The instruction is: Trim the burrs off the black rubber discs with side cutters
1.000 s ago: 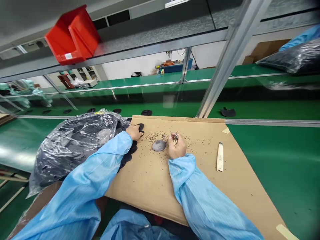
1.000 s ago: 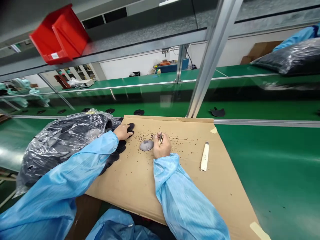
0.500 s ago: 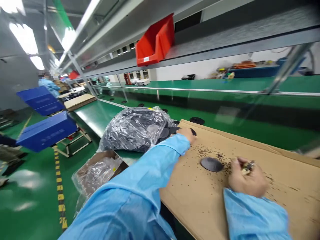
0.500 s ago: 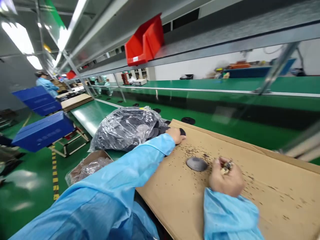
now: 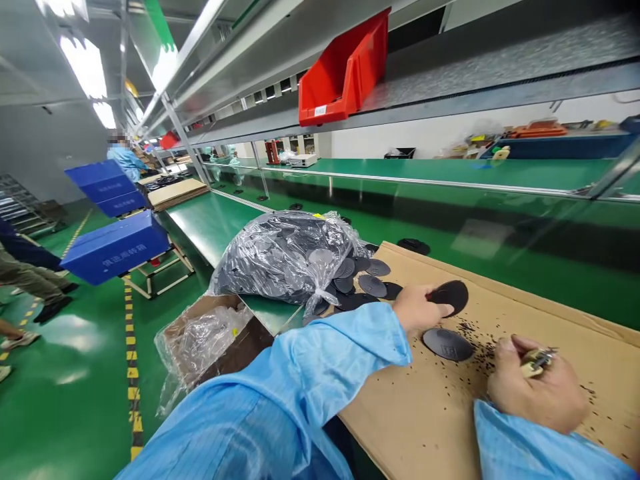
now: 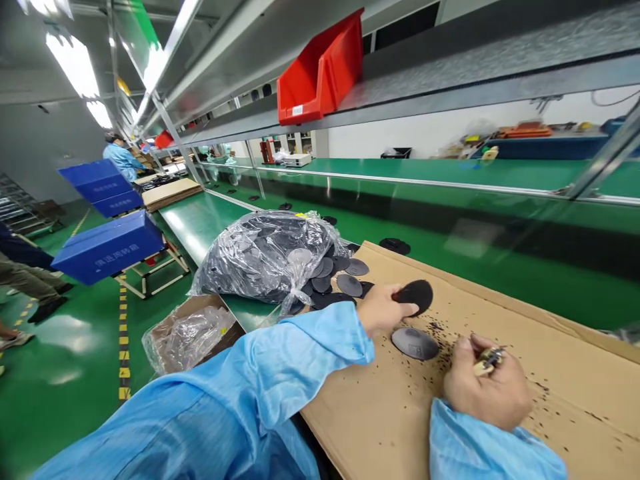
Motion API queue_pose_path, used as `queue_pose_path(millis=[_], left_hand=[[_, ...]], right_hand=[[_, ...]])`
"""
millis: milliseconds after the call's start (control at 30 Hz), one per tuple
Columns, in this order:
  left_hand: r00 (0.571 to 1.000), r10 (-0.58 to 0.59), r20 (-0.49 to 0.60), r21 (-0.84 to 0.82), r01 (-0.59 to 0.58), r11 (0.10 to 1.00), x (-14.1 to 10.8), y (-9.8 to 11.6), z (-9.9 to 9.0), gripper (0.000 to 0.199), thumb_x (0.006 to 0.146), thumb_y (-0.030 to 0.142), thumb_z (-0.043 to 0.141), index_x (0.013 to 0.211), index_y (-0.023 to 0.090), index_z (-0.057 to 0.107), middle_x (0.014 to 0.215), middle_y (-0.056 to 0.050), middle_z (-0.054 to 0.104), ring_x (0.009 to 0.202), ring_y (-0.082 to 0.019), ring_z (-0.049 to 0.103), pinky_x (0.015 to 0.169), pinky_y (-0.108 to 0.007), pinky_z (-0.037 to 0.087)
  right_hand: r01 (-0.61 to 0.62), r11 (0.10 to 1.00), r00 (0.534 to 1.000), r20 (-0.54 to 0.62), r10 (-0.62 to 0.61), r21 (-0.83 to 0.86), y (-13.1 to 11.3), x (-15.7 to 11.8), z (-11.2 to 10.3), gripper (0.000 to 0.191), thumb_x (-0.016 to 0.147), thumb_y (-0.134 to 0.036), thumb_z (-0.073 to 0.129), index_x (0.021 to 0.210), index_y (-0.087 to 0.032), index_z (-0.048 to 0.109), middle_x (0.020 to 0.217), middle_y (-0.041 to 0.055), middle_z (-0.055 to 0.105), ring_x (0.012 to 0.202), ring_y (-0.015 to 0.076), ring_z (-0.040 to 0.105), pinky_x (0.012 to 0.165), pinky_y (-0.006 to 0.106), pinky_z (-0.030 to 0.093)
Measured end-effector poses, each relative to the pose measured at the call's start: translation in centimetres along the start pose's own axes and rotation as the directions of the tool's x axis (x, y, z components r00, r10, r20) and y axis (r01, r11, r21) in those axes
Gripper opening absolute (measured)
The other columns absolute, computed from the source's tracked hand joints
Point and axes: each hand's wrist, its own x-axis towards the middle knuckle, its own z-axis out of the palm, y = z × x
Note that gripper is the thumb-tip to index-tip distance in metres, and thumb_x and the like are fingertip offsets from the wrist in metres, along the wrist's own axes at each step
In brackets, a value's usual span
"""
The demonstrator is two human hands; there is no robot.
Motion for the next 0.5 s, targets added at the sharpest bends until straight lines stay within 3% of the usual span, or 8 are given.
queue_pose_path(millis=[67,167,300,400,500], left_hand=[[0.996,-0.087,0.037,-0.080,0.089,0.993,-2.1,-0.2,0.4,0.027,0.066,0.028,0.078,0.084,0.018,0.061,0.083,-0.010,0.060,0.068,-0.016,0.056,0.061,-0.036,0.049],[0.979,-0.163,0.123,-0.257,0.190,0.948,-4.8,0.5,0.4,0.034,0.069,0.033,0.075,0.090,0.018,0.054,0.083,-0.005,0.059,0.063,-0.012,0.057,0.053,-0.025,0.046],[0.944,-0.214,0.252,-0.310,0.288,0.906,-5.7,1.6,-0.6,0.043,0.066,0.034,0.078,0.090,0.018,0.046,0.077,0.000,0.056,0.056,-0.008,0.054,0.047,-0.017,0.039],[0.938,-0.229,0.261,-0.295,0.303,0.906,-5.8,1.7,-0.7,0.042,0.067,0.032,0.076,0.093,0.019,0.046,0.074,0.002,0.055,0.053,-0.007,0.051,0.044,-0.016,0.033],[0.957,-0.230,0.175,-0.272,0.272,0.923,-5.9,1.4,-0.6,0.041,0.067,0.033,0.075,0.092,0.019,0.046,0.069,0.003,0.053,0.050,-0.007,0.050,0.044,-0.017,0.032]], right_hand=[[0.079,0.997,0.997,0.003,-0.079,0.013,0.2,0.1,-0.2,0.027,0.076,-0.040,0.059,0.091,-0.020,0.069,0.087,0.0176,0.068,0.083,0.0316,0.064,0.073,0.045,0.049],[0.216,0.976,0.972,0.087,-0.219,0.039,0.1,0.1,-1.1,0.029,0.079,-0.041,0.055,0.089,-0.015,0.065,0.084,0.0131,0.066,0.077,0.0257,0.063,0.073,0.040,0.050],[0.306,0.952,0.918,0.257,-0.300,0.019,-0.8,-0.4,-2.0,0.024,0.086,-0.037,0.052,0.096,-0.018,0.063,0.087,0.0078,0.064,0.081,0.0213,0.060,0.076,0.036,0.049],[0.333,0.943,0.894,0.313,-0.321,0.017,-1.6,-0.9,-2.4,0.019,0.088,-0.033,0.052,0.097,-0.020,0.062,0.089,0.0065,0.063,0.082,0.0202,0.059,0.076,0.034,0.048],[0.342,0.939,0.887,0.319,-0.333,0.028,-1.8,-1.2,-2.6,0.015,0.088,-0.030,0.053,0.095,-0.020,0.062,0.087,0.0056,0.063,0.081,0.0192,0.059,0.075,0.032,0.048]])
